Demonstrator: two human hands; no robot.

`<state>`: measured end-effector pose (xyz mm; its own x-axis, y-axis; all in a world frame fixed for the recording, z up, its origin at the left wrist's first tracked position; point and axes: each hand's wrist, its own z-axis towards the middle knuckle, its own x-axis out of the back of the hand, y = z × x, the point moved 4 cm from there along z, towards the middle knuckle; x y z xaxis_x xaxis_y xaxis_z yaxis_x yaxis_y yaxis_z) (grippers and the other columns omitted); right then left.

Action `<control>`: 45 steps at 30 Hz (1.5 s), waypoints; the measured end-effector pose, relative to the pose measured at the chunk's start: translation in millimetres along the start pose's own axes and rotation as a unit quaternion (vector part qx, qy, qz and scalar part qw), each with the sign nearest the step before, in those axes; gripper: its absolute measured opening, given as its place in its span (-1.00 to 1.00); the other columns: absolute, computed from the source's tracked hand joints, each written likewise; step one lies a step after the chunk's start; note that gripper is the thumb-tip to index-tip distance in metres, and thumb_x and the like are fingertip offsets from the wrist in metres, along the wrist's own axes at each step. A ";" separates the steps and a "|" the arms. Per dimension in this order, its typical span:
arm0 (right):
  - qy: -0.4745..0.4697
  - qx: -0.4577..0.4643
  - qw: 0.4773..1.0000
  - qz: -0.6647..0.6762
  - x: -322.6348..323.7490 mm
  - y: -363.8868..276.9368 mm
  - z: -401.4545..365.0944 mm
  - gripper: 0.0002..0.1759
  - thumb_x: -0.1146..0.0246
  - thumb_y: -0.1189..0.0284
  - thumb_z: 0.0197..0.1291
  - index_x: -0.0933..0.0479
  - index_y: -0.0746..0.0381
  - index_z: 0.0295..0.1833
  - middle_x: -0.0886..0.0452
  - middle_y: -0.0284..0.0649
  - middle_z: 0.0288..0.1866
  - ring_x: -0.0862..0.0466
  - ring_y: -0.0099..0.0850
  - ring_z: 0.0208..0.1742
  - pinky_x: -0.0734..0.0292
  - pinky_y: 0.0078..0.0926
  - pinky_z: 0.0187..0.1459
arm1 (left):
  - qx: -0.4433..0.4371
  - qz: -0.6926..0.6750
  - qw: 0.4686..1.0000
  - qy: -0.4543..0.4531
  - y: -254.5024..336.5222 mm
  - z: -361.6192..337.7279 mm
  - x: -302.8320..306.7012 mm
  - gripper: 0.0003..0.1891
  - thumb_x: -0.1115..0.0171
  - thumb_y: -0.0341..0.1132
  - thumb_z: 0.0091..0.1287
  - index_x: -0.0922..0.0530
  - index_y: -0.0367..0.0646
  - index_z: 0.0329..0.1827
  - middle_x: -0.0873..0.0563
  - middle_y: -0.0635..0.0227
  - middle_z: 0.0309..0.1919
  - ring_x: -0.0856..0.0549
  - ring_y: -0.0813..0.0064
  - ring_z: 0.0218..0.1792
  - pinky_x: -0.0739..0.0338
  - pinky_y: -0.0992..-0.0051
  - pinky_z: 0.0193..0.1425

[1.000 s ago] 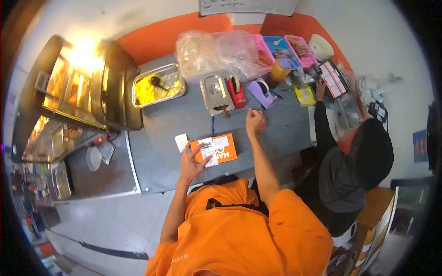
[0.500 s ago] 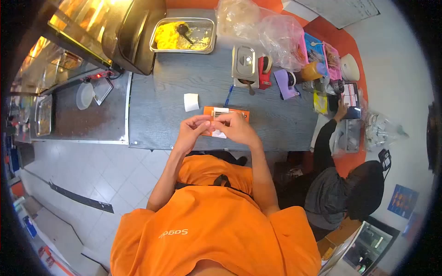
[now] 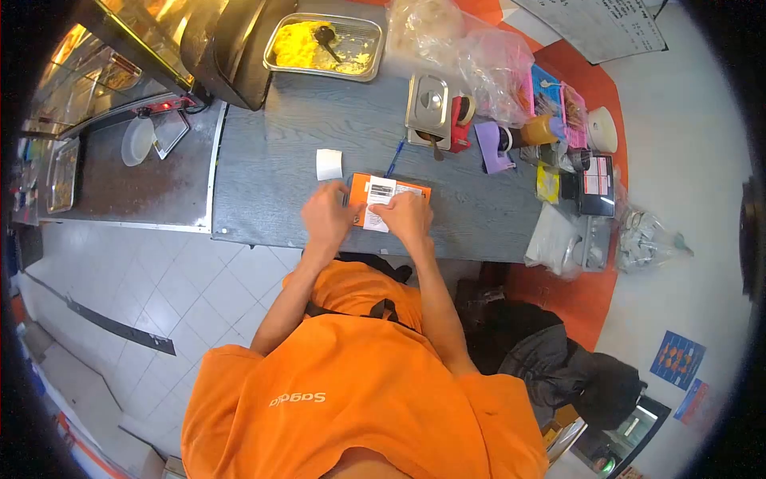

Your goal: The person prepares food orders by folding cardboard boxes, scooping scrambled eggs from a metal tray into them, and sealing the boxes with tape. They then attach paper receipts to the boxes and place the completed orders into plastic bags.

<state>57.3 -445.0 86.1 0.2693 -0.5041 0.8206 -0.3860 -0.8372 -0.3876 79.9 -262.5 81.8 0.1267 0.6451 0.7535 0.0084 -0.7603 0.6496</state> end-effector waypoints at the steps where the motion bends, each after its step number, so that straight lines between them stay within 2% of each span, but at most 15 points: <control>1: 0.004 -0.013 1.000 -0.005 5.5 3.5 -4.0 -0.61 -0.54 0.06 0.09 -0.81 0.20 -0.30 -0.79 -0.05 -0.38 -0.81 -0.04 -0.27 -0.67 -0.10 -0.16 | 0.014 -0.024 1.000 0.009 -5.0 2.7 1.1 -0.52 -0.67 -0.25 0.07 -0.70 -0.12 0.06 -0.78 0.09 0.04 -0.79 0.12 -0.06 -0.66 0.24 -0.08; 3: 0.033 -0.009 0.999 0.012 13.3 14.6 -12.6 -0.63 -0.54 0.09 0.11 -0.78 0.21 -0.33 -0.77 -0.08 -0.41 -0.80 -0.07 -0.30 -0.66 -0.11 -0.18 | 0.038 -0.073 0.996 0.029 -27.1 17.5 1.0 -0.44 -0.66 -0.24 0.09 -0.66 -0.10 0.17 -0.71 0.06 0.18 -0.74 0.09 0.10 -0.64 0.20 0.06; 6: 0.105 0.050 0.987 0.108 12.1 31.5 -25.0 -0.69 -0.51 0.19 0.19 -0.74 0.24 -0.31 -0.77 -0.12 -0.39 -0.78 -0.10 -0.32 -0.66 -0.14 -0.19 | -0.136 -0.065 0.965 0.213 -44.1 45.2 -5.5 -0.35 -0.64 -0.25 0.12 -0.58 -0.09 0.30 -0.61 0.05 0.28 -0.67 0.07 0.16 -0.60 0.17 0.17; 11: 0.247 0.124 0.930 0.241 22.0 30.6 -56.2 -0.85 -0.45 0.39 0.26 -0.72 0.25 -0.17 -0.77 -0.10 -0.17 -0.78 -0.16 -0.14 -0.66 -0.23 -0.10 | -0.160 -0.078 0.983 0.051 -135.2 83.6 -52.5 -0.78 -0.44 -0.37 0.32 -0.72 -0.26 -0.03 -0.73 0.18 -0.18 -0.67 0.27 -0.17 -0.58 0.27 -0.02; 14: 0.332 0.227 0.858 0.319 44.7 8.9 -79.8 -0.41 -0.53 0.33 0.21 -0.54 0.26 0.31 -0.63 -0.03 0.26 -0.62 -0.06 0.29 -0.53 -0.15 0.30 | -0.055 -0.162 0.984 0.047 -63.6 46.7 4.2 -0.87 -0.32 -0.43 0.48 -0.71 -0.32 -0.21 -0.56 0.46 -0.53 -0.50 0.66 -0.44 -0.38 0.53 -0.36; 16: 0.285 0.317 0.838 0.341 25.8 -5.0 -81.2 -0.18 -0.42 0.20 0.37 -0.22 0.30 0.57 -0.28 0.00 0.60 -0.30 -0.03 0.61 -0.15 -0.10 0.59 | -0.147 -0.286 0.943 -0.090 11.4 -10.0 21.2 -0.94 -0.34 -0.50 0.43 -0.73 -0.32 -0.18 -0.62 0.48 -0.50 -0.54 0.67 -0.41 -0.40 0.60 -0.33; 18: 0.251 0.219 0.816 0.472 22.4 -7.5 -88.1 -0.56 -0.28 0.16 0.49 -0.59 0.35 0.16 -0.66 -0.03 0.15 -0.65 -0.21 0.18 -0.52 -0.25 0.22 | -0.214 -0.279 0.928 -0.124 48.9 -52.0 1.6 -0.94 -0.36 -0.53 0.40 -0.75 -0.32 -0.14 -0.69 0.45 -0.43 -0.58 0.66 -0.38 -0.45 0.61 -0.27; 21: 0.158 0.005 0.745 0.648 5.6 29.4 -80.1 -0.29 -0.16 0.02 0.56 -0.65 0.34 -0.55 -0.64 -0.29 -0.64 -0.62 -0.49 -0.57 -0.51 -0.41 -0.46 | -0.194 -0.249 0.923 -0.221 122.1 -86.5 -6.5 -0.89 -0.39 -0.55 0.37 -0.77 -0.32 -0.09 -0.80 0.36 -0.29 -0.68 0.60 -0.32 -0.56 0.57 -0.18; 23: 0.249 -0.131 0.745 0.605 -23.4 100.1 -72.1 -0.28 -0.16 -0.05 0.55 -0.63 0.30 -0.55 -0.63 -0.26 -0.62 -0.61 -0.48 -0.57 -0.45 -0.40 -0.51 | -0.193 -0.214 0.912 -0.290 138.2 -97.5 -12.4 -0.87 -0.40 -0.54 0.37 -0.78 -0.31 -0.07 -0.85 0.28 -0.20 -0.75 0.54 -0.27 -0.63 0.51 -0.13; 25: 0.240 -0.242 0.632 0.696 -34.3 174.1 -86.0 -0.32 -0.14 -0.05 0.53 -0.55 0.23 -0.57 -0.49 -0.30 -0.65 -0.56 -0.43 -0.59 -0.41 -0.38 -0.50 | -0.256 -0.176 0.888 -0.340 128.3 -110.3 -19.5 -0.85 -0.40 -0.51 0.39 -0.79 -0.30 -0.03 -0.88 0.22 -0.13 -0.81 0.47 -0.22 -0.67 0.45 -0.11; 33: 0.563 -0.324 0.616 0.445 -127.9 705.4 -274.6 -0.63 -0.27 0.36 0.34 -0.57 0.35 0.16 -0.70 0.02 0.06 -0.70 -0.13 -0.13 -0.57 -0.09 -0.13 | -0.045 -0.096 0.988 -0.114 -35.2 -68.0 1.0 -0.71 -0.10 -0.29 0.67 -0.74 -0.30 0.03 -0.84 0.28 -0.07 -0.79 0.50 -0.15 -0.63 0.49 -0.14; 37: 0.651 -0.416 0.432 0.465 -46.6 732.2 -340.6 -0.36 -0.34 0.15 0.41 -0.43 0.35 0.41 -0.68 0.06 0.12 -0.73 -0.10 -0.03 -0.70 -0.16 -0.05 | 0.084 -0.044 0.988 -0.125 -105.4 -94.8 22.9 -0.63 -0.11 -0.17 0.67 -0.72 -0.34 0.05 -0.82 0.25 -0.13 -0.74 0.52 -0.20 -0.61 0.45 -0.17; 41: 0.593 -0.569 0.550 0.146 -65.7 688.5 -358.3 -0.07 -0.28 -0.12 0.41 -0.35 0.56 0.44 -0.50 0.29 0.43 -0.55 0.06 0.39 -0.55 -0.08 0.31 | 0.129 0.071 0.949 -0.278 -222.2 -168.3 15.2 -0.54 -0.10 -0.06 0.67 -0.70 -0.37 0.14 -0.82 0.19 -0.10 -0.66 0.45 -0.18 -0.59 0.39 -0.06; 43: 0.496 -0.648 0.567 0.114 -135.3 639.1 -342.0 -0.31 -0.16 -0.01 0.53 -0.47 0.38 0.42 -0.70 0.21 0.12 -0.71 0.10 0.15 -0.58 0.01 0.24 | 0.131 0.130 0.914 -0.360 -256.2 -206.0 3.9 -0.53 -0.13 -0.05 0.65 -0.70 -0.37 0.13 -0.83 0.17 -0.10 -0.69 0.42 -0.17 -0.60 0.37 -0.06; 45: 0.543 -0.437 0.703 0.141 -201.6 565.2 -315.2 -0.47 -0.21 0.09 0.51 -0.61 0.34 0.26 -0.78 0.01 -0.01 -0.72 0.00 0.15 -0.54 -0.01 0.26 | 0.151 0.145 0.892 -0.401 -286.7 -236.4 -5.7 -0.53 -0.15 -0.04 0.63 -0.71 -0.36 0.12 -0.83 0.15 -0.10 -0.71 0.39 -0.16 -0.62 0.36 -0.05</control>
<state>-493.2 -749.6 -166.0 -0.5761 0.2323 0.7837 -0.8115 -0.0476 -0.5825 -157.8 -30.3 -84.8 0.8347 0.2479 0.4917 0.1116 -0.9505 0.2898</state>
